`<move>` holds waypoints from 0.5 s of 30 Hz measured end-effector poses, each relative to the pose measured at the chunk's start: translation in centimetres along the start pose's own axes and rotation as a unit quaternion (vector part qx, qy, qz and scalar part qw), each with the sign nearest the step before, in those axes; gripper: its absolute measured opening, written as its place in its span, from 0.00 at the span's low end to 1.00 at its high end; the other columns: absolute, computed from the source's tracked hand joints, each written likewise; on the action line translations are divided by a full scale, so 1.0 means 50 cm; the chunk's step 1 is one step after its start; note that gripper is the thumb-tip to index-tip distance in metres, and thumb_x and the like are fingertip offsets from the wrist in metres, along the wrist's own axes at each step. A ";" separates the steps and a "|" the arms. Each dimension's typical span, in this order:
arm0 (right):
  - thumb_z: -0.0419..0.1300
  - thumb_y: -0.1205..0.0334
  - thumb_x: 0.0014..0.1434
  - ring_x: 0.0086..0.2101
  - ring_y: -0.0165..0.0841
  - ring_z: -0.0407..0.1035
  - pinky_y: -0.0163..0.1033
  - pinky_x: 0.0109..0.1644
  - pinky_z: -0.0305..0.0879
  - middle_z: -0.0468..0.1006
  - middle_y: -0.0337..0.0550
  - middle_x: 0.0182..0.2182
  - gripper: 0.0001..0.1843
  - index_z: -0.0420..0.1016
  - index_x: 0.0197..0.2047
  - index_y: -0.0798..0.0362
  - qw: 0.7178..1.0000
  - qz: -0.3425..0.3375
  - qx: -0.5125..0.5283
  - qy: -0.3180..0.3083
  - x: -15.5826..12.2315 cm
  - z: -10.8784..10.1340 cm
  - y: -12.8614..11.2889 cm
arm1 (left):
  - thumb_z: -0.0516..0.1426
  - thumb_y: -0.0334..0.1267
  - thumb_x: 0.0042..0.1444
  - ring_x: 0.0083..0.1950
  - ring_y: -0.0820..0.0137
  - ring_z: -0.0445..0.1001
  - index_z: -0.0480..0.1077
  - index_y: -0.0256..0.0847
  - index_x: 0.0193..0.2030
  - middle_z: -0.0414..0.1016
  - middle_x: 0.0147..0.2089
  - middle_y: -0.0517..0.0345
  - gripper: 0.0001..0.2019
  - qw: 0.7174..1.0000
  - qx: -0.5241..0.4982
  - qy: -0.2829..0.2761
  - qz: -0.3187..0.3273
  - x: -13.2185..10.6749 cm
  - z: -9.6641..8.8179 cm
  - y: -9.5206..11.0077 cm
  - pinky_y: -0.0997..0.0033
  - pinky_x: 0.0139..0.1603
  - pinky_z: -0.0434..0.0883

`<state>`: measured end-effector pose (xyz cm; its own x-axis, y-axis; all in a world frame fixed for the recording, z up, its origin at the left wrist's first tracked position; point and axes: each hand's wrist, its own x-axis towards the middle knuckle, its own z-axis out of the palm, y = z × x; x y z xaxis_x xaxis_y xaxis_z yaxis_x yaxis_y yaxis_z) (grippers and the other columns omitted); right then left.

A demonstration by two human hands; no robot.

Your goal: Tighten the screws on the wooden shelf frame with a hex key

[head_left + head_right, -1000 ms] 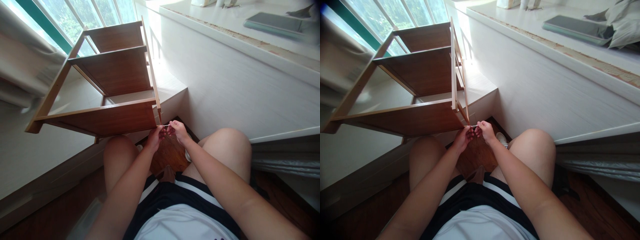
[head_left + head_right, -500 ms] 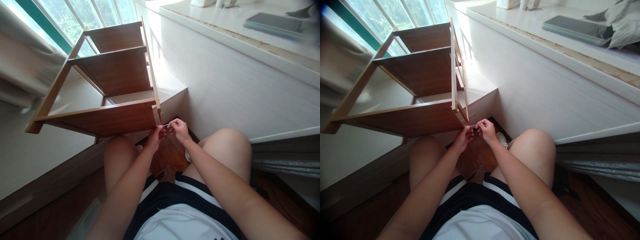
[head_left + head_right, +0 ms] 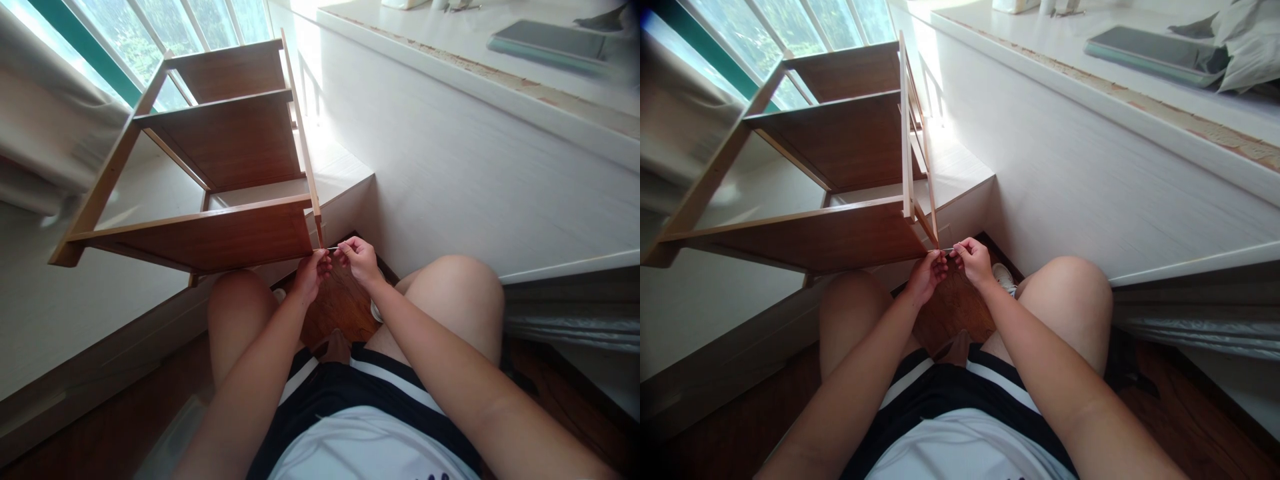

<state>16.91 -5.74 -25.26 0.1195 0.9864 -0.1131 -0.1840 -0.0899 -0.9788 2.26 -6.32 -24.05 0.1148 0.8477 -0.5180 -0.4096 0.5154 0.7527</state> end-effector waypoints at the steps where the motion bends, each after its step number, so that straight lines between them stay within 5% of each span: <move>1: 0.68 0.43 0.53 0.22 0.28 0.67 0.33 0.22 0.64 0.81 0.41 0.28 0.20 0.72 0.31 0.52 1.000 0.000 -0.001 -0.004 0.000 0.000 0.002 | 0.66 0.49 0.48 0.29 0.76 0.71 0.76 0.38 0.37 0.75 0.33 0.58 0.16 1.000 0.000 0.000 0.000 0.000 0.000 0.000 0.77 0.27 0.64; 15: 0.68 0.43 0.54 0.21 0.27 0.67 0.32 0.21 0.63 0.80 0.40 0.26 0.20 0.71 0.30 0.52 1.000 -0.002 0.002 -0.013 0.002 -0.001 0.006 | 0.66 0.48 0.48 0.29 0.77 0.71 0.76 0.38 0.37 0.75 0.33 0.59 0.16 1.000 -0.003 0.006 -0.001 0.000 0.001 0.001 0.77 0.27 0.63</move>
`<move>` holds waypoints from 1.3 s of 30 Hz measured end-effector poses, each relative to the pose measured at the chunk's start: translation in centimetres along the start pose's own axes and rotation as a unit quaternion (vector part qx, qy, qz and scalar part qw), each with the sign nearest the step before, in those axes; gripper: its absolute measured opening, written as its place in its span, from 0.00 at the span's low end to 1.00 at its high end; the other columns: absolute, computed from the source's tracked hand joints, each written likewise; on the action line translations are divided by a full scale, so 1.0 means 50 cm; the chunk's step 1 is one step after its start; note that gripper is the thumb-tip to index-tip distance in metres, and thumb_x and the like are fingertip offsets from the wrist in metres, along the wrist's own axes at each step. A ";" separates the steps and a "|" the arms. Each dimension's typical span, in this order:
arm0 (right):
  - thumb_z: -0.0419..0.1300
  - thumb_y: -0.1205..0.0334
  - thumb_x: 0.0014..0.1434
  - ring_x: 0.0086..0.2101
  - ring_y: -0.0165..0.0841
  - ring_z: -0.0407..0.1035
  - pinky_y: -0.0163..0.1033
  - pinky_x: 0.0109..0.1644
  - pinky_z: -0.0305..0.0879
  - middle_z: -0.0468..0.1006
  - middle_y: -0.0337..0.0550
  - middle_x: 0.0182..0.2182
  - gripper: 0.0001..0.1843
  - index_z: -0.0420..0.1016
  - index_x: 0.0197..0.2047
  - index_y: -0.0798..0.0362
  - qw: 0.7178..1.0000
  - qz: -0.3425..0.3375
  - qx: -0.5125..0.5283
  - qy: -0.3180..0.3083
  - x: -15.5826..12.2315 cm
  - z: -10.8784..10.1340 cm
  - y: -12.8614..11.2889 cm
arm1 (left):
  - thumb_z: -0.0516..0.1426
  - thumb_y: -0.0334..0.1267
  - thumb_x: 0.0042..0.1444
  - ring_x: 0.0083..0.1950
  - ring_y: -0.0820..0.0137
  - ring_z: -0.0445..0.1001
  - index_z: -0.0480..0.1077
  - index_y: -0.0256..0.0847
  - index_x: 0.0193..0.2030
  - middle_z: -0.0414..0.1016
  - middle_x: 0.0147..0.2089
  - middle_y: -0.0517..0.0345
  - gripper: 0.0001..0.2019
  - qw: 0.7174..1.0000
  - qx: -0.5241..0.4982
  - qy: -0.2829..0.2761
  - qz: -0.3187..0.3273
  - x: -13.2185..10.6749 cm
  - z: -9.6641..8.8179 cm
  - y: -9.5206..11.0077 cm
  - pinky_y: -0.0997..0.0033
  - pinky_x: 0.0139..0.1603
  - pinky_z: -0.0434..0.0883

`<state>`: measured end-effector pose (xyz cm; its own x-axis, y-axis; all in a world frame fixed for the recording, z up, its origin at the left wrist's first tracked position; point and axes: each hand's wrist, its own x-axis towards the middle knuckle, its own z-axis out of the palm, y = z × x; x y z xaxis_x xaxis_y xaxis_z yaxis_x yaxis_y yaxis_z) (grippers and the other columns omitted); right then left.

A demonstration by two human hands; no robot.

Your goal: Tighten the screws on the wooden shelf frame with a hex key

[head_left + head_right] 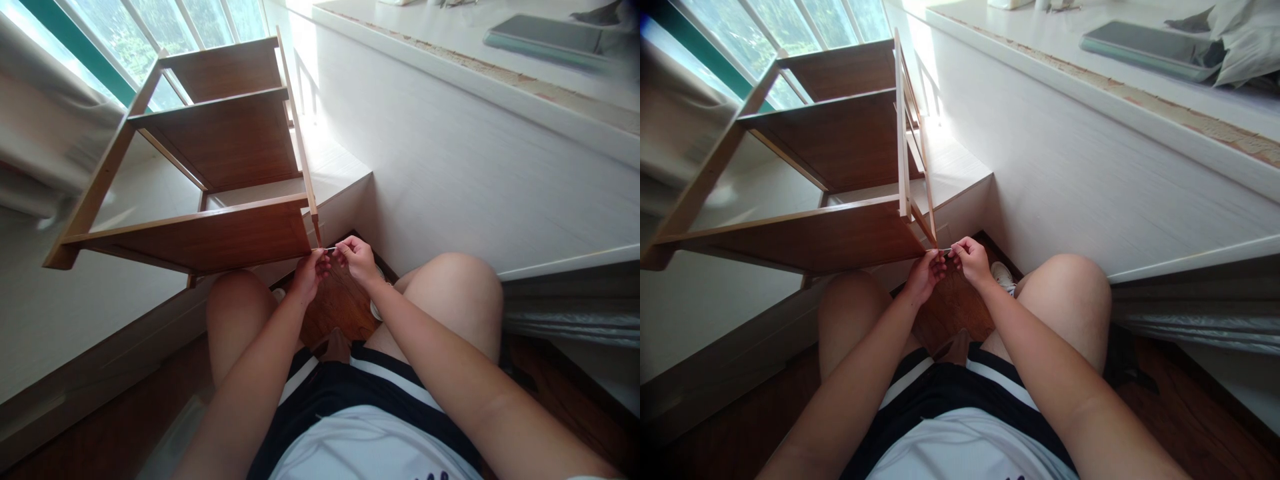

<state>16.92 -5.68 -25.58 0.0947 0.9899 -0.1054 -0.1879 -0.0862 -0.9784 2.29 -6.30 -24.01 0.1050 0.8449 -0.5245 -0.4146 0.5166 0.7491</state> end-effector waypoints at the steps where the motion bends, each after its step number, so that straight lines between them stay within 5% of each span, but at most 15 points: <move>1: 0.68 0.43 0.54 0.21 0.27 0.67 0.32 0.21 0.63 0.80 0.40 0.26 0.20 0.71 0.30 0.52 1.000 -0.001 0.000 0.000 0.000 0.000 0.000 | 0.66 0.48 0.48 0.28 0.77 0.71 0.76 0.38 0.37 0.75 0.33 0.59 0.16 1.000 0.000 0.000 0.000 -0.001 0.001 0.000 0.77 0.27 0.63; 39: 0.69 0.42 0.52 0.22 0.27 0.66 0.33 0.22 0.63 0.79 0.40 0.26 0.21 0.71 0.30 0.52 1.000 0.008 -0.006 0.003 -0.001 -0.001 -0.004 | 0.66 0.49 0.48 0.29 0.77 0.72 0.76 0.38 0.38 0.76 0.33 0.59 0.16 1.000 -0.001 0.000 0.000 0.002 -0.002 0.000 0.77 0.27 0.64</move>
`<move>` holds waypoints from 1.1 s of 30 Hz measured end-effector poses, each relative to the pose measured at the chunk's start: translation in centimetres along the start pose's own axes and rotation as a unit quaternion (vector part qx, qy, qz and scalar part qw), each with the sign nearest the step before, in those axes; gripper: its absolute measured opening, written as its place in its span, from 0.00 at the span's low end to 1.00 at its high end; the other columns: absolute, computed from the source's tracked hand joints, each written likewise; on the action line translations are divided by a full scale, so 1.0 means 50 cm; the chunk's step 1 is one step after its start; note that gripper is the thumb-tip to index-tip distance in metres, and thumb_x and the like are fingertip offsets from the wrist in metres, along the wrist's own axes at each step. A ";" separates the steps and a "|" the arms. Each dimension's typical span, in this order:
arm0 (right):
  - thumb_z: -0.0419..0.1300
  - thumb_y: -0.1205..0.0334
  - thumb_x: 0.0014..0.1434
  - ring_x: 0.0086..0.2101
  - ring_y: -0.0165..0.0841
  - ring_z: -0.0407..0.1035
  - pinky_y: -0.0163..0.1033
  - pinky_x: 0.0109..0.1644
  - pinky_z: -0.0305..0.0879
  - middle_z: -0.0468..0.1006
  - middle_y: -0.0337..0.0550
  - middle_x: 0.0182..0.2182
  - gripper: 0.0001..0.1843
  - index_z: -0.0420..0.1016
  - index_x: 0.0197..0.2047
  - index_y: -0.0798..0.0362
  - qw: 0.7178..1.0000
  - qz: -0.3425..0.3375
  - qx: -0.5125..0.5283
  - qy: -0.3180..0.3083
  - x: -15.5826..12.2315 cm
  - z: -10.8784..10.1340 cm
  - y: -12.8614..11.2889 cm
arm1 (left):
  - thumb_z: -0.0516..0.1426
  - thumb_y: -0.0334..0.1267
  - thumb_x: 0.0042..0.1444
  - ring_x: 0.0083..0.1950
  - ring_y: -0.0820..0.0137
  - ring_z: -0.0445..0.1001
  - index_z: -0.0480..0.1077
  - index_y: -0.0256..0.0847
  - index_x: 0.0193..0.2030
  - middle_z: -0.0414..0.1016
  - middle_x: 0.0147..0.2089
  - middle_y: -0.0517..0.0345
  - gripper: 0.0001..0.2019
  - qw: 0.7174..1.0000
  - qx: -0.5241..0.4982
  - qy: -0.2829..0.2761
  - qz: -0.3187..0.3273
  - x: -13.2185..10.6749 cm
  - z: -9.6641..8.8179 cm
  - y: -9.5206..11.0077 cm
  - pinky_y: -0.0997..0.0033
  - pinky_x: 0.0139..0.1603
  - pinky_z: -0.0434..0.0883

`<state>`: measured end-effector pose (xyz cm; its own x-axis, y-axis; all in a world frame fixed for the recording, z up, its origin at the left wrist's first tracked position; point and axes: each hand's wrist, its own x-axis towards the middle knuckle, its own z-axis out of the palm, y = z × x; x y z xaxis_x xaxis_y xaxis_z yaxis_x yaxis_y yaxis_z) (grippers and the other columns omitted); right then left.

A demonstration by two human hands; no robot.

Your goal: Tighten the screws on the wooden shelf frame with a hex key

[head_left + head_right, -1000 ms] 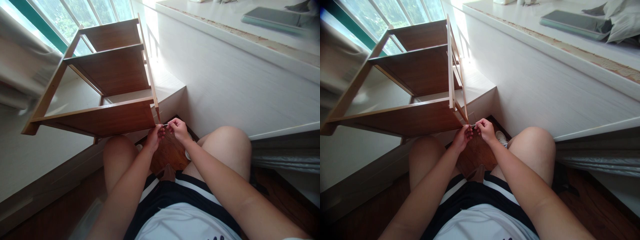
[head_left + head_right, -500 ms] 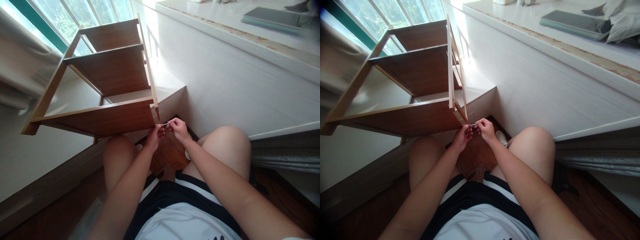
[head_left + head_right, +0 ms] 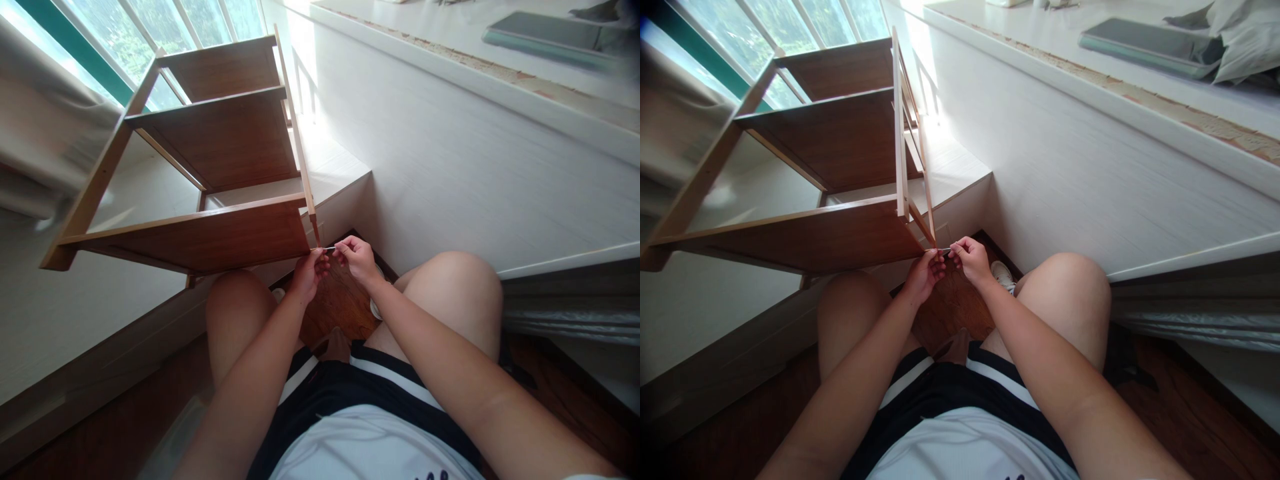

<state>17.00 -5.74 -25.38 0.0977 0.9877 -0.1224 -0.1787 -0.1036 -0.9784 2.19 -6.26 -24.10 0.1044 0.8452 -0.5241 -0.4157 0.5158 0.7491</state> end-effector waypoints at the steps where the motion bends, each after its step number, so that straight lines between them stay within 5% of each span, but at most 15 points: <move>1: 0.68 0.42 0.52 0.22 0.28 0.66 0.33 0.22 0.63 0.79 0.40 0.26 0.21 0.71 0.30 0.52 1.000 0.001 -0.002 0.000 0.000 0.000 0.000 | 0.66 0.48 0.48 0.29 0.77 0.72 0.76 0.38 0.38 0.76 0.33 0.60 0.16 1.000 0.000 -0.001 0.001 0.000 0.000 0.000 0.77 0.27 0.64; 19: 0.67 0.45 0.53 0.22 0.29 0.65 0.34 0.23 0.59 0.78 0.41 0.24 0.20 0.83 0.36 0.55 0.996 -0.005 -0.082 0.020 -0.001 -0.012 -0.004 | 0.67 0.50 0.47 0.28 0.77 0.72 0.76 0.38 0.38 0.75 0.33 0.59 0.18 1.000 0.004 -0.003 0.006 0.005 -0.006 -0.004 0.77 0.27 0.63; 33: 0.60 0.38 0.58 0.21 0.30 0.66 0.33 0.22 0.61 0.76 0.41 0.22 0.24 0.77 0.30 0.53 0.995 0.008 -0.097 -0.002 0.004 -0.004 0.008 | 0.67 0.49 0.48 0.29 0.78 0.72 0.77 0.39 0.39 0.75 0.33 0.59 0.17 1.000 0.012 -0.002 0.006 0.002 -0.005 -0.003 0.77 0.26 0.63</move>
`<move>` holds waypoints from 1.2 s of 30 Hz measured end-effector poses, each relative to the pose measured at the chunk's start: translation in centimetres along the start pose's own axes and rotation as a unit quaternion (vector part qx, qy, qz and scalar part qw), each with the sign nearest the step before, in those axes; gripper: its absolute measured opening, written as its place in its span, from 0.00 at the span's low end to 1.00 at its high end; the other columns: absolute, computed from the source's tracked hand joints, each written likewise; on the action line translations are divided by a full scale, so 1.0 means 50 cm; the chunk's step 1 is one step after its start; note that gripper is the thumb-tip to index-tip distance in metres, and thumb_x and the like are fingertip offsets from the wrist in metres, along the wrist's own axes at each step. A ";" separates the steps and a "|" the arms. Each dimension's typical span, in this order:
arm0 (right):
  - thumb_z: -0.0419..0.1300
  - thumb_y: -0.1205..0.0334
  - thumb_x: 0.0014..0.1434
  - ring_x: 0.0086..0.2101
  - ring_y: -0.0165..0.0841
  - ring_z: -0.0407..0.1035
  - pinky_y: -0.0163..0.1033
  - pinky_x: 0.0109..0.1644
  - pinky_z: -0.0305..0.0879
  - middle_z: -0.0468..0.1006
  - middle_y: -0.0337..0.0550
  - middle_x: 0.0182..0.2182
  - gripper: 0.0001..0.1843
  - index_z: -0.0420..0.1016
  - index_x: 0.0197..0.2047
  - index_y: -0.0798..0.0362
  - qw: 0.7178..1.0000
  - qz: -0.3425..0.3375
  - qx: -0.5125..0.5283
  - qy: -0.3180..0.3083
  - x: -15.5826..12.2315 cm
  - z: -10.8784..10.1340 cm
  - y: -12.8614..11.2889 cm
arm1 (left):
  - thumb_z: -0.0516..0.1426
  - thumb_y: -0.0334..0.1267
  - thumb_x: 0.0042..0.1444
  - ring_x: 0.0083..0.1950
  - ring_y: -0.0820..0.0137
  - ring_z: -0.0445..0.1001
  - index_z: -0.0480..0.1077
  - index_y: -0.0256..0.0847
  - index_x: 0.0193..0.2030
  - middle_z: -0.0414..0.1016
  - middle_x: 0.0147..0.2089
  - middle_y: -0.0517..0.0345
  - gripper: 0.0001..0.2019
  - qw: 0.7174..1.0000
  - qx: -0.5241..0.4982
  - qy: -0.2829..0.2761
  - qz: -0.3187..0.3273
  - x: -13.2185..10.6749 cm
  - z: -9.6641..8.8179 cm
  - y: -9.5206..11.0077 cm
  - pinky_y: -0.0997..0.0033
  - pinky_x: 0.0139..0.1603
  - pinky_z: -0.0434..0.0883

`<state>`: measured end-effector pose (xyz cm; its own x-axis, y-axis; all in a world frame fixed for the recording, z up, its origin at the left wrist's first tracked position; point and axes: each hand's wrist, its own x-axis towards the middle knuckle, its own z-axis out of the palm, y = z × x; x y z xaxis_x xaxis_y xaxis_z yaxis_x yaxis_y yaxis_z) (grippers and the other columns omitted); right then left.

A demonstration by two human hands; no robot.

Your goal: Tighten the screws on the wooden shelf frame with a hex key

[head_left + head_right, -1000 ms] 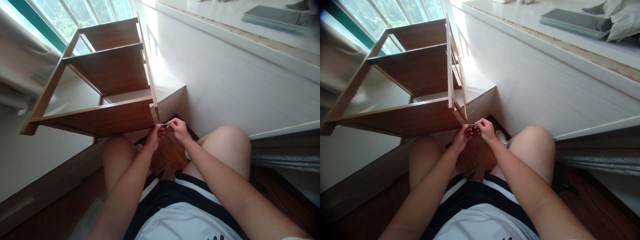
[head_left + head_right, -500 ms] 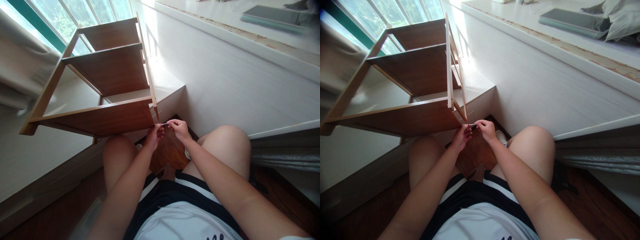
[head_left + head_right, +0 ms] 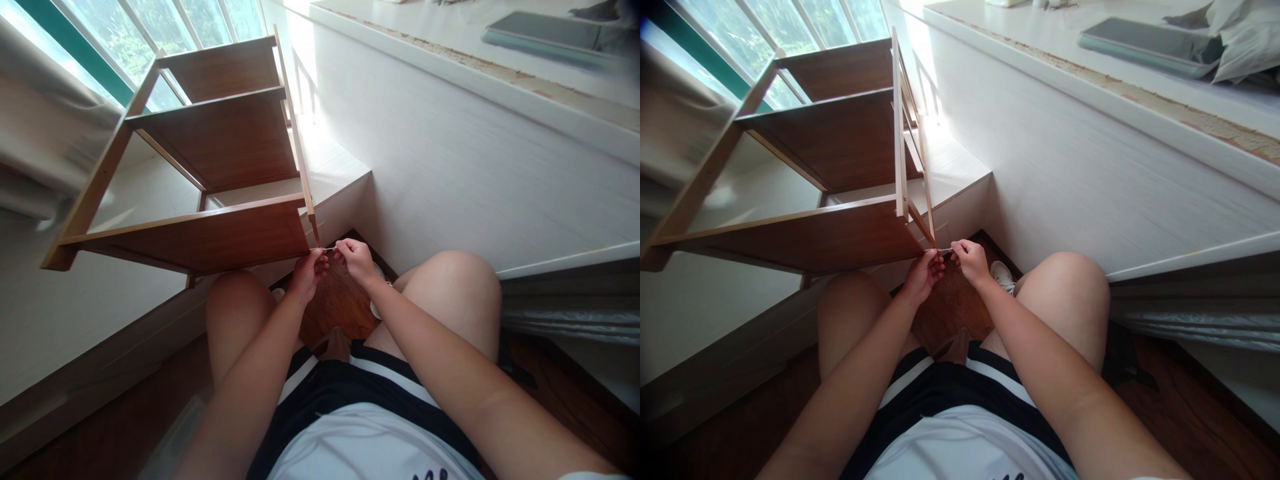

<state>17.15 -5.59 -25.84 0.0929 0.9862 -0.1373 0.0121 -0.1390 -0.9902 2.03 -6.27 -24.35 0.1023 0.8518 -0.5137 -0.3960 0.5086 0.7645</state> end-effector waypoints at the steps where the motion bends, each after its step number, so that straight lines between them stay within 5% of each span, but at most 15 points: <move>1: 0.60 0.38 0.58 0.21 0.29 0.66 0.33 0.21 0.61 0.76 0.41 0.22 0.25 0.77 0.30 0.53 1.000 0.003 0.003 -0.001 0.000 0.001 0.001 | 0.67 0.49 0.48 0.29 0.78 0.72 0.77 0.38 0.39 0.75 0.33 0.60 0.17 1.000 0.000 -0.001 0.000 0.000 0.000 0.000 0.77 0.27 0.63; 36: 0.61 0.40 0.58 0.20 0.29 0.66 0.33 0.21 0.60 0.75 0.41 0.21 0.23 0.75 0.29 0.53 1.000 0.015 0.004 0.007 0.001 0.001 -0.005 | 0.66 0.49 0.49 0.29 0.76 0.71 0.76 0.38 0.38 0.76 0.33 0.58 0.16 1.000 -0.002 -0.005 0.002 0.002 0.001 -0.002 0.77 0.27 0.63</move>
<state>17.11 -5.52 -25.61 0.1066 0.9801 -0.1673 0.0004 -0.1683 -0.9857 2.14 -6.22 -24.46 0.1091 0.8553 -0.5065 -0.4005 0.5042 0.7651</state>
